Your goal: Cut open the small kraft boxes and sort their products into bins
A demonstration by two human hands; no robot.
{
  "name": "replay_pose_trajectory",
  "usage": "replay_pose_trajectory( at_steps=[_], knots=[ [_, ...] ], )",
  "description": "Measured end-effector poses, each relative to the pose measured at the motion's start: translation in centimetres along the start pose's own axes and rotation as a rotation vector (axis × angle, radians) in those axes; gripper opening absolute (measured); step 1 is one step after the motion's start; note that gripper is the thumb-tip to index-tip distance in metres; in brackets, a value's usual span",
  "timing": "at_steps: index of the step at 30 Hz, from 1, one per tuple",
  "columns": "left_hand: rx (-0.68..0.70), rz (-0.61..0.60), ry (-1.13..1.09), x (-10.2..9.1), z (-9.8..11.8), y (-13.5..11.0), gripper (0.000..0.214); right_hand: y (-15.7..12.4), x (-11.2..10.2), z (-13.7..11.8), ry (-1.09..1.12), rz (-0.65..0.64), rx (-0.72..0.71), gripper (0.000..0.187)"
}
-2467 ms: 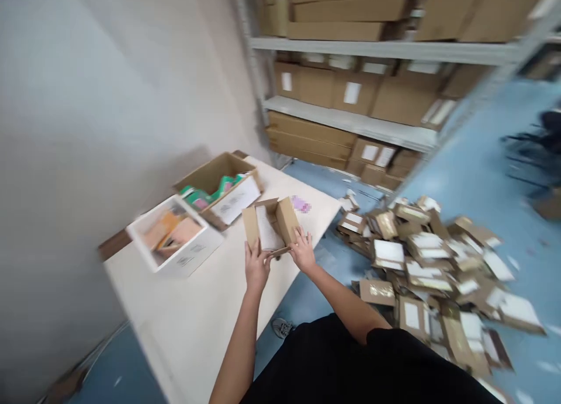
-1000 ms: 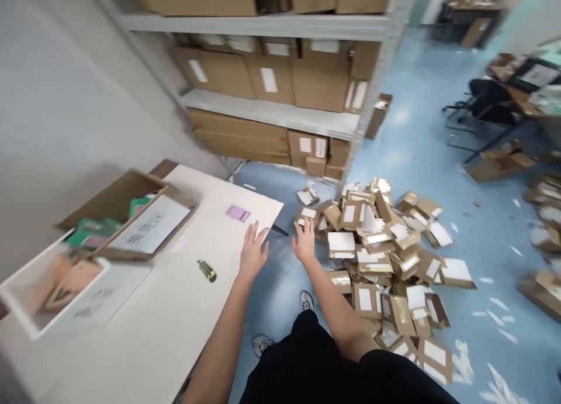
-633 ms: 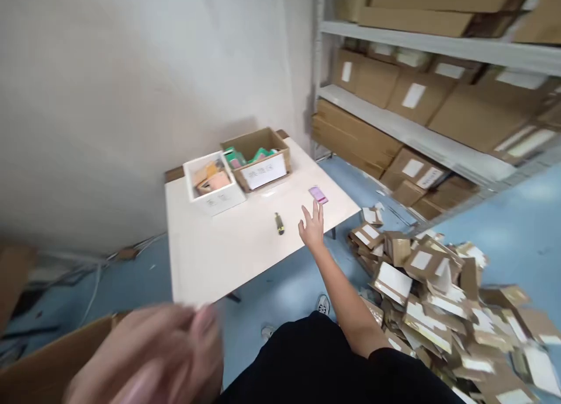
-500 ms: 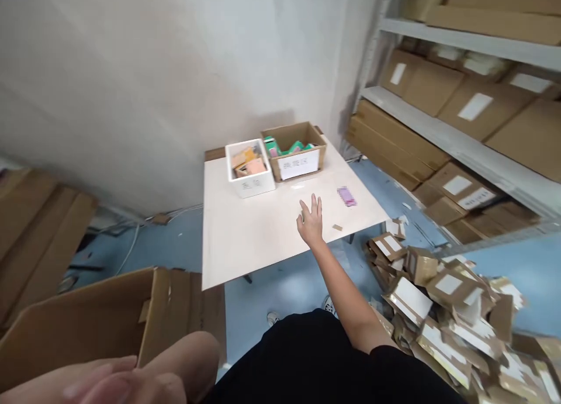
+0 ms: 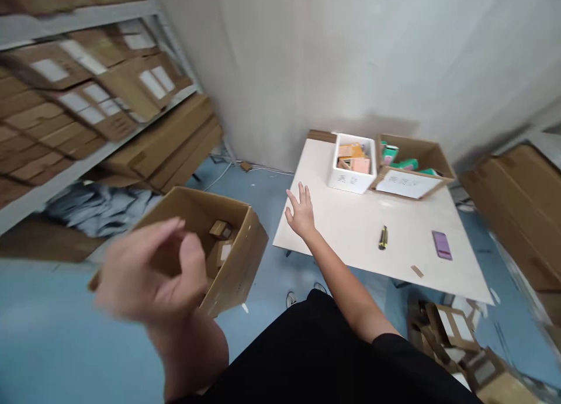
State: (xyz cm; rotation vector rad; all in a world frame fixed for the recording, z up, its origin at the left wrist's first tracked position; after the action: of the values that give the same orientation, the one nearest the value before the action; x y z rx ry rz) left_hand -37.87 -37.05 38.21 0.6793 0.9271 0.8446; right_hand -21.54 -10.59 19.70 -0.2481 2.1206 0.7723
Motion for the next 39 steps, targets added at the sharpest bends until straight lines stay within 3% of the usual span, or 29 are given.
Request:
replay_pose_trajectory(
  at_steps=[3, 5, 8, 12, 15, 19, 24, 30, 34, 39],
  knots=[
    [-0.159, -0.024, 0.176, 0.0, -7.2, 2.2, 0.052, 1.9, 4.6, -3.4, 0.052, -0.127, -0.098, 0.067],
    [-0.278, -0.091, 0.252, 0.5, -13.2, 1.5, 0.053, 3.1, 7.8, -5.6, 0.089, -0.196, -0.159, 0.069],
    [-0.450, -0.216, 0.332, 0.7, -21.1, -2.7, 0.058, 4.7, 12.7, -8.9, 0.139, -0.287, -0.240, 0.072],
    [-0.680, -0.353, 0.370, -0.4, -27.6, -9.3, 0.064, 6.4, 19.4, -13.4, 0.212, -0.431, -0.340, 0.073],
    [-0.818, -0.358, 0.436, -1.9, -30.4, -11.9, 0.063, 7.5, 23.8, -16.3, 0.274, -0.546, -0.394, 0.073],
    [-0.886, -0.302, 0.528, -3.8, -32.8, -13.2, 0.061, 8.4, 28.3, -19.2, 0.323, -0.665, -0.457, 0.072],
    [-0.993, -0.260, 0.550, -6.2, -35.0, -16.2, 0.064, 8.2, 32.7, -23.4, 0.327, -0.765, -0.542, 0.077],
    [-1.166, -0.203, 0.505, -9.2, -39.2, -22.6, 0.067, 6.1, 37.4, -28.6, 0.255, -0.819, -0.633, 0.076],
    [-1.247, -0.217, 0.412, -9.6, -43.5, -27.1, 0.069, 4.7, 41.2, -30.2, 0.191, -0.833, -0.620, 0.074],
    [-1.323, -0.243, 0.334, -8.7, -48.9, -31.5, 0.070, 3.4, 46.1, -30.0, 0.120, -0.828, -0.558, 0.073]
  ],
)
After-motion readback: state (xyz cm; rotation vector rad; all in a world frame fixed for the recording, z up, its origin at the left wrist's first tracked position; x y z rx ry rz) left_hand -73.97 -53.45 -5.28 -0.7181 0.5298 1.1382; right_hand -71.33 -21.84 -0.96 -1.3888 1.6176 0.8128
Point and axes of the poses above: each hand's wrist, its own y-axis towards the middle knuckle, its own x-axis out of the palm, z = x × y, the point moved 4 cm from there along y, towards the middle knuckle, and after that the axes turned 4 degrees about x, right-handed, at the moved point
